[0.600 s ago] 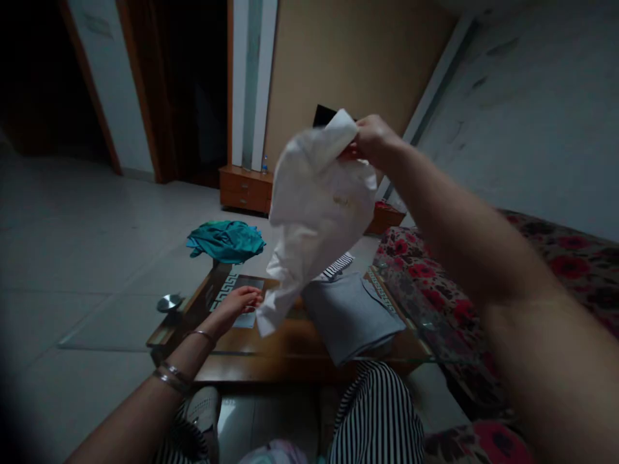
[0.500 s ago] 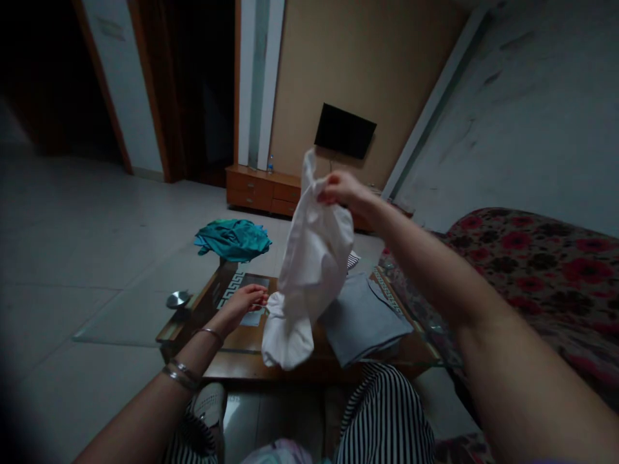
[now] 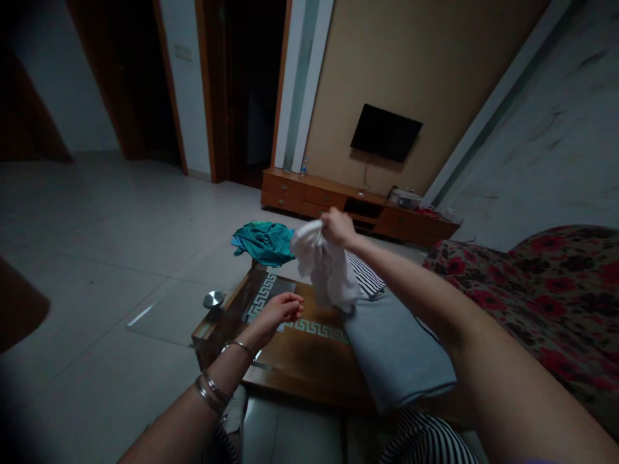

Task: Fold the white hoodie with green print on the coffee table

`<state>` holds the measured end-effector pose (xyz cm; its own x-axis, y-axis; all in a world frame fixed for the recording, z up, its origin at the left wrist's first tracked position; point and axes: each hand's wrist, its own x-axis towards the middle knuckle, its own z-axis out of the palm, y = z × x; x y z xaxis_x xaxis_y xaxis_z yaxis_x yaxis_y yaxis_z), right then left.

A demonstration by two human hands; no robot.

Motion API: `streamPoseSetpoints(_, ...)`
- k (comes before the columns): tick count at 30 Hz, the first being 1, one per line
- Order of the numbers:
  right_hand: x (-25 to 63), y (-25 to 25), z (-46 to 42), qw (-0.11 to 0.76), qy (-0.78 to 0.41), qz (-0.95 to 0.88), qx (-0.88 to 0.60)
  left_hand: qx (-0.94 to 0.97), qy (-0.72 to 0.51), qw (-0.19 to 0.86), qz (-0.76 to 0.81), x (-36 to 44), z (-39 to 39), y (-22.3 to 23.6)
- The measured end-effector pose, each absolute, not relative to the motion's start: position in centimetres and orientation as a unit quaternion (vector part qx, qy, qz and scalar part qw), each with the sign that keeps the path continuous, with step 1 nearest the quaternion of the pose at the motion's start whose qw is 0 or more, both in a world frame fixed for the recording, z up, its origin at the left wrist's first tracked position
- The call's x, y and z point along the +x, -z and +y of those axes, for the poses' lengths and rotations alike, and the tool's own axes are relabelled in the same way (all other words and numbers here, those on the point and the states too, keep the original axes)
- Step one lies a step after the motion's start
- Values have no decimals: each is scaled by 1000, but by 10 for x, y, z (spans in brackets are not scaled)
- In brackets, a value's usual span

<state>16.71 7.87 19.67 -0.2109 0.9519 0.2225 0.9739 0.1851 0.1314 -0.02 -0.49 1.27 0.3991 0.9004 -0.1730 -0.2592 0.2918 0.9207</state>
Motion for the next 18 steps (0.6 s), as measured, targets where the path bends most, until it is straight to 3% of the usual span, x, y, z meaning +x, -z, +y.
streamPoseSetpoints(4, 173, -295, 166, 225, 278, -680, -640, 431, -389, 722, 376, 4, -3, -11)
streamPoseSetpoints(8, 150, -317, 220, 281, 304, -627, -660, 423, -379, 730, 381, 4, 1, -9)
streamPoseSetpoints(13, 90, -232, 245, 265, 272, -666, -642, 429, -361, 744, 363, 8, 2, -11)
streamPoseSetpoints(18, 51, -90, 227, 70, 130, -788, -597, 451, -346, 735, 370, 8, 9, -2)
